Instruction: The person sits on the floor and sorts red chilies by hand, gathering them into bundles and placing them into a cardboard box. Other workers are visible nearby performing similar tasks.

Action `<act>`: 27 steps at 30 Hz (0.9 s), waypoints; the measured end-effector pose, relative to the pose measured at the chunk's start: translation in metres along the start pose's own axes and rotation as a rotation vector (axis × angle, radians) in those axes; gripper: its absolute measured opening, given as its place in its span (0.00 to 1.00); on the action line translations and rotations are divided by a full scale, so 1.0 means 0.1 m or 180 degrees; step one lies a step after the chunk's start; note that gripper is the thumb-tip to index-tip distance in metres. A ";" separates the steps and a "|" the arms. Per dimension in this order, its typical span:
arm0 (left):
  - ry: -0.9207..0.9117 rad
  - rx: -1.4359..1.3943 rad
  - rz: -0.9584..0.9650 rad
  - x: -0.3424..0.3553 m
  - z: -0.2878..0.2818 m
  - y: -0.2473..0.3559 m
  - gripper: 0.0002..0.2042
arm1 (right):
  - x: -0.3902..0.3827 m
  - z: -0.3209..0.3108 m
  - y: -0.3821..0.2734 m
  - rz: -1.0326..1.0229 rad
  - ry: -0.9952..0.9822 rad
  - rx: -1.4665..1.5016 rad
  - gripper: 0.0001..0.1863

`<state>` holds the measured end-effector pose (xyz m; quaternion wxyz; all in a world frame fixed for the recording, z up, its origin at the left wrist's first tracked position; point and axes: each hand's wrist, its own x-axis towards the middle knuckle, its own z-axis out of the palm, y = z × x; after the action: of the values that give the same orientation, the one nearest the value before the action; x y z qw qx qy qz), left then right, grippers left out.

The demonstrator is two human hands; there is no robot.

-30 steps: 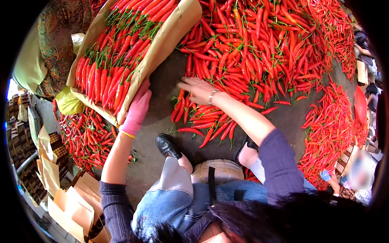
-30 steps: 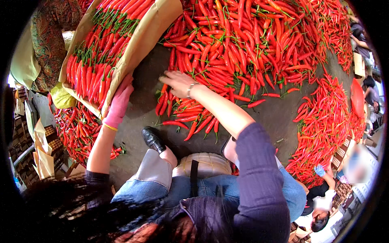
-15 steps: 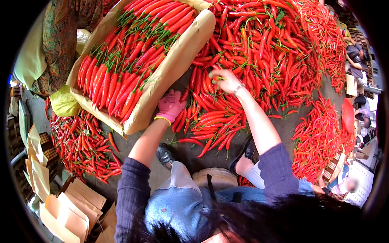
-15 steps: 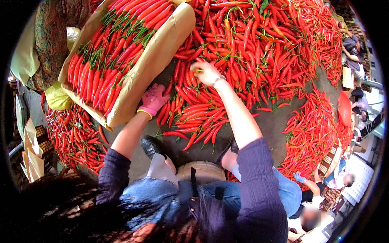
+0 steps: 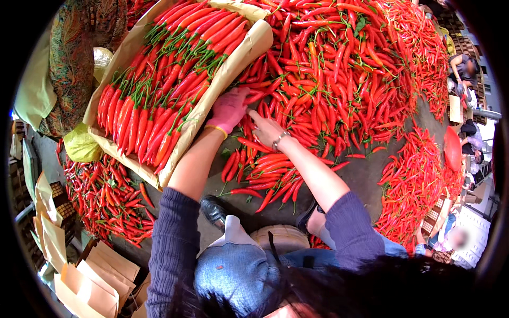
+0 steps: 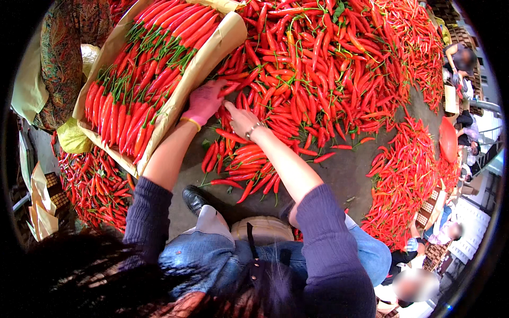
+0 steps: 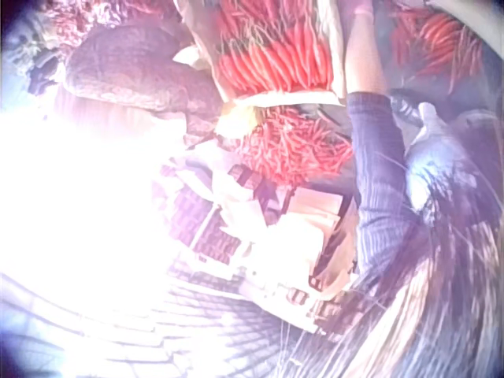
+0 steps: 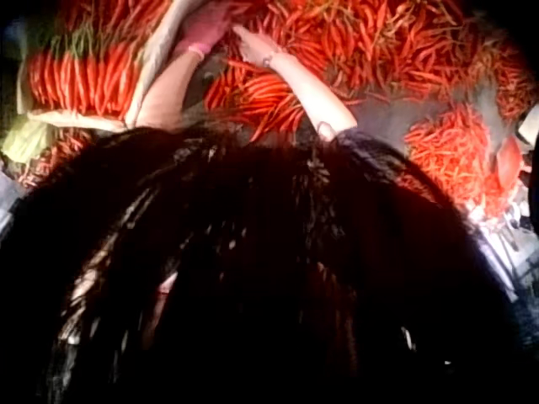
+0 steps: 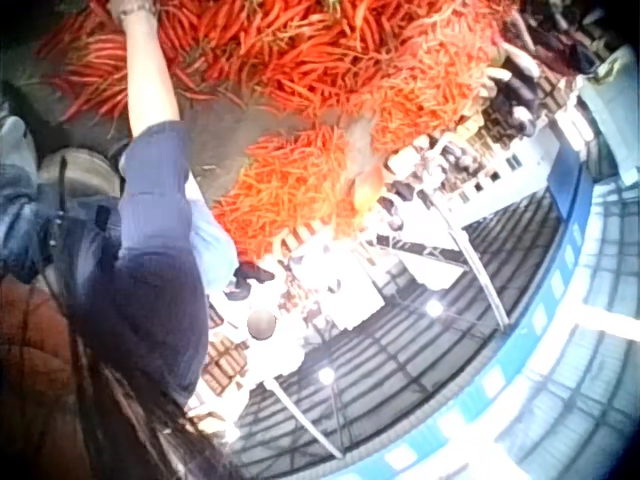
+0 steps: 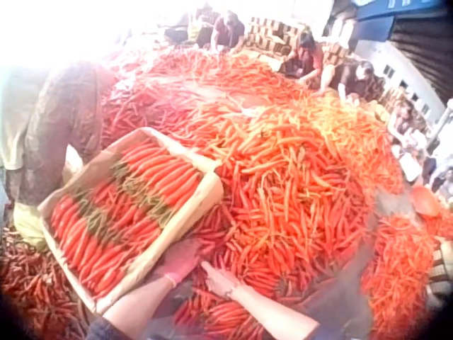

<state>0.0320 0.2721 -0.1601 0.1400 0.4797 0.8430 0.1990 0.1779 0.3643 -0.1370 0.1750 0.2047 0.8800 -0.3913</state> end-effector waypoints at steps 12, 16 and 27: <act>-0.1013 0.0863 -0.0325 0.58 0.20 0.08 0.16 | 0.25 -0.31 0.35 0.0291 0.0890 0.0367 0.16; -0.0311 0.0185 -0.0746 0.23 0.04 0.05 0.15 | 0.38 -0.31 0.37 0.0427 0.0848 0.0468 0.15; -0.0350 -0.2554 -0.1811 -1.11 -0.15 -0.36 0.18 | 0.54 -0.24 0.58 0.0419 -0.0083 0.2789 0.11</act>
<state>0.0542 0.1561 -0.1590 0.4067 0.1486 0.7888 0.4362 0.1574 0.4303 -0.1827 0.1073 0.3102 0.6139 -0.7179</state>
